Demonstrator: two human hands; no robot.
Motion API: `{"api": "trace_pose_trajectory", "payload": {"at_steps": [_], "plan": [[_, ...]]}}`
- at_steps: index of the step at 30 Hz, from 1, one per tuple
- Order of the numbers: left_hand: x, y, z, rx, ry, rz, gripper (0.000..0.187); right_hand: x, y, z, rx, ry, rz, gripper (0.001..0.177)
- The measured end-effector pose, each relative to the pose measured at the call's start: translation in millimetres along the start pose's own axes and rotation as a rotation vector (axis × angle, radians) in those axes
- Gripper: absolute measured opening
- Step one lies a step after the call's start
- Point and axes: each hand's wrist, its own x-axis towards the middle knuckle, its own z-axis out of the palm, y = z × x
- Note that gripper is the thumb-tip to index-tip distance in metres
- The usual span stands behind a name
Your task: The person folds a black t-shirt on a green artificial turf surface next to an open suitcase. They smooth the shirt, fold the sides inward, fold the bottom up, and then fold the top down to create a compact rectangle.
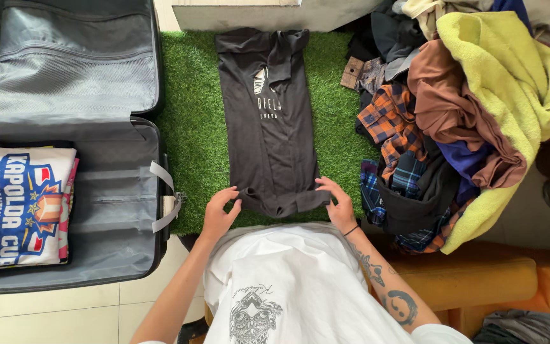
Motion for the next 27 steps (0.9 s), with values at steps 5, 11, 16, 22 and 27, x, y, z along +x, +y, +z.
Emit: {"api": "trace_pose_trajectory", "payload": {"at_steps": [5,11,16,22,27], "plan": [[18.2,-8.6,4.0,-0.212,0.044,-0.212,0.017,25.9,16.8,-1.2,0.415,0.021,0.177,0.028],[123.5,-63.1,15.9,-0.404,0.156,-0.227,0.015,145.2,62.0,-6.4,0.422,0.058,0.257,0.03],[153.9,-100.7,38.4,-0.25,0.221,-0.491,0.046,191.8,97.9,17.5,0.12,0.25,0.399,0.048],[126.7,-97.7,41.0,-0.285,0.24,-0.459,0.051,143.6,100.6,21.6,-0.009,0.258,0.363,0.048],[170.4,-87.0,39.2,-0.338,0.178,-0.482,0.061,186.6,87.5,23.0,-0.19,0.299,0.417,0.056]]}}
